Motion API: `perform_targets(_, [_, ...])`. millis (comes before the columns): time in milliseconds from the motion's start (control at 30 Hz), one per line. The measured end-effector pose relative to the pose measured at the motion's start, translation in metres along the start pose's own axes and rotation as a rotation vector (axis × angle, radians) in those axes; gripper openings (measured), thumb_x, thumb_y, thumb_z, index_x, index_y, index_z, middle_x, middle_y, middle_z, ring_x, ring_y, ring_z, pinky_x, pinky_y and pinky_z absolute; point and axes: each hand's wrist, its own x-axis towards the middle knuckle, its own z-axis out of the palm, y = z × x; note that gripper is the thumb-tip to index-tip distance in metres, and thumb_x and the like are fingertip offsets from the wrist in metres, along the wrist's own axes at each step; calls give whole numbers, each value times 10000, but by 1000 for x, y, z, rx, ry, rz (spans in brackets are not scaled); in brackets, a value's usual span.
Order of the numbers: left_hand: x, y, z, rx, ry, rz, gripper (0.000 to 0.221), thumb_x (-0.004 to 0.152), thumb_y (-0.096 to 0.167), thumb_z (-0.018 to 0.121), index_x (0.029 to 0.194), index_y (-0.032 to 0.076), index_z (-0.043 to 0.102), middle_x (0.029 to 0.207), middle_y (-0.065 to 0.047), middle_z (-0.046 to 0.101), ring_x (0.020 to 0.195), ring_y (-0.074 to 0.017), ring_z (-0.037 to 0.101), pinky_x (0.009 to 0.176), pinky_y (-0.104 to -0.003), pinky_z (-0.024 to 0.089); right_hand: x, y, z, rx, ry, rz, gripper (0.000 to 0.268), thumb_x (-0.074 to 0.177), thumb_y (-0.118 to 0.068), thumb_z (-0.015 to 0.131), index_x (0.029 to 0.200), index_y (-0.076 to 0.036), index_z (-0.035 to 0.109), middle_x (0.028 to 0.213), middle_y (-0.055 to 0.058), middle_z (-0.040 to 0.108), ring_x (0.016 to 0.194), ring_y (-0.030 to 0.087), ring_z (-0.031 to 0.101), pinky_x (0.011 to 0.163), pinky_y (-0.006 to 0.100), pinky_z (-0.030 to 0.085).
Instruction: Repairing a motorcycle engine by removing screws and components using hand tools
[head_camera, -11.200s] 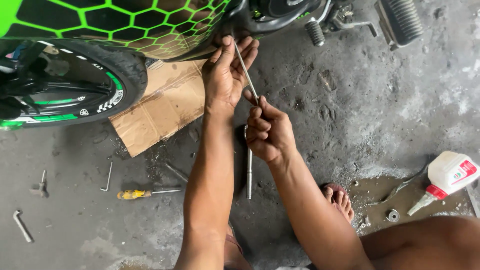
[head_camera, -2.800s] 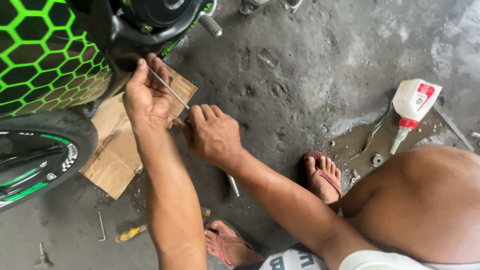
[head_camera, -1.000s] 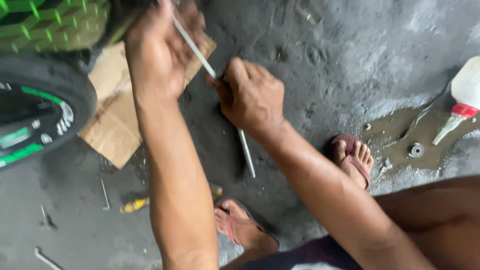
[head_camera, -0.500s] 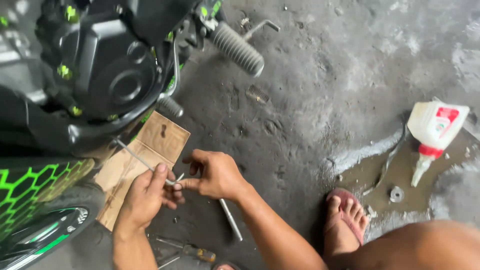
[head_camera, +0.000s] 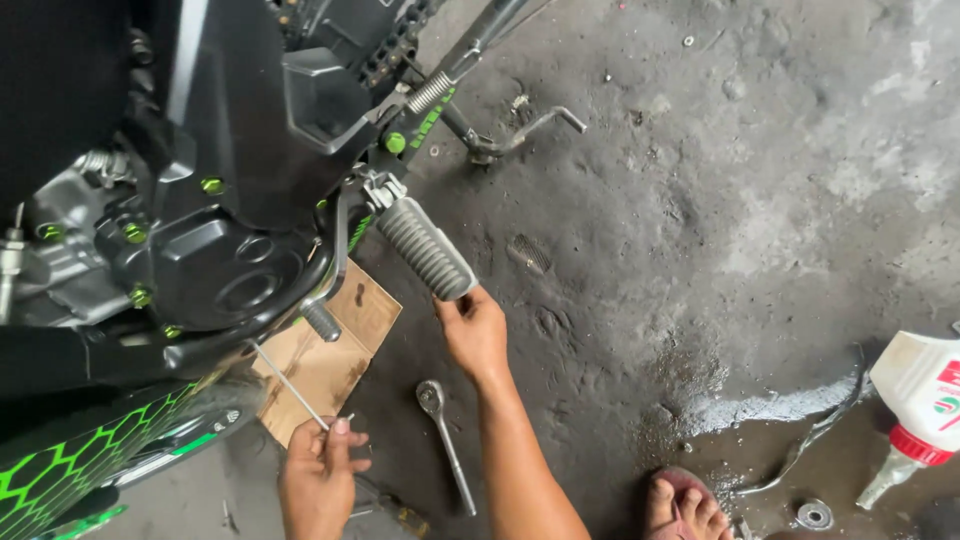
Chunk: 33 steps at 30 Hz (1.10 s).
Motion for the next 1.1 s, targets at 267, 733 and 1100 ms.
perform_targets(267, [-5, 18, 6, 570, 100, -148, 408, 1029, 474, 562, 853, 116, 475, 722, -34, 751, 437, -270, 711, 565, -327, 494, 5, 24, 13, -94, -73, -3, 195, 871, -331, 623, 849, -141, 659, 653, -20, 500, 616, 136, 448, 617, 355, 413])
perform_targets(733, [3, -28, 2, 609, 286, 190, 421, 1011, 379, 662, 784, 103, 439, 569, -34, 468, 558, -187, 462, 614, -323, 378, 11, 28, 14, -103, -90, 38, 130, 820, -266, 581, 743, -172, 533, 614, 8, 445, 622, 186, 376, 606, 376, 377])
perform_targets(1100, [22, -28, -17, 116, 80, -37, 262, 1040, 296, 623, 1030, 41, 563, 914, -206, 732, 572, -297, 665, 526, -337, 552, -32, 14, 38, -342, -194, -210, 279, 894, -344, 600, 889, -74, 672, 832, 190, 735, 740, 420, 706, 619, 530, 518])
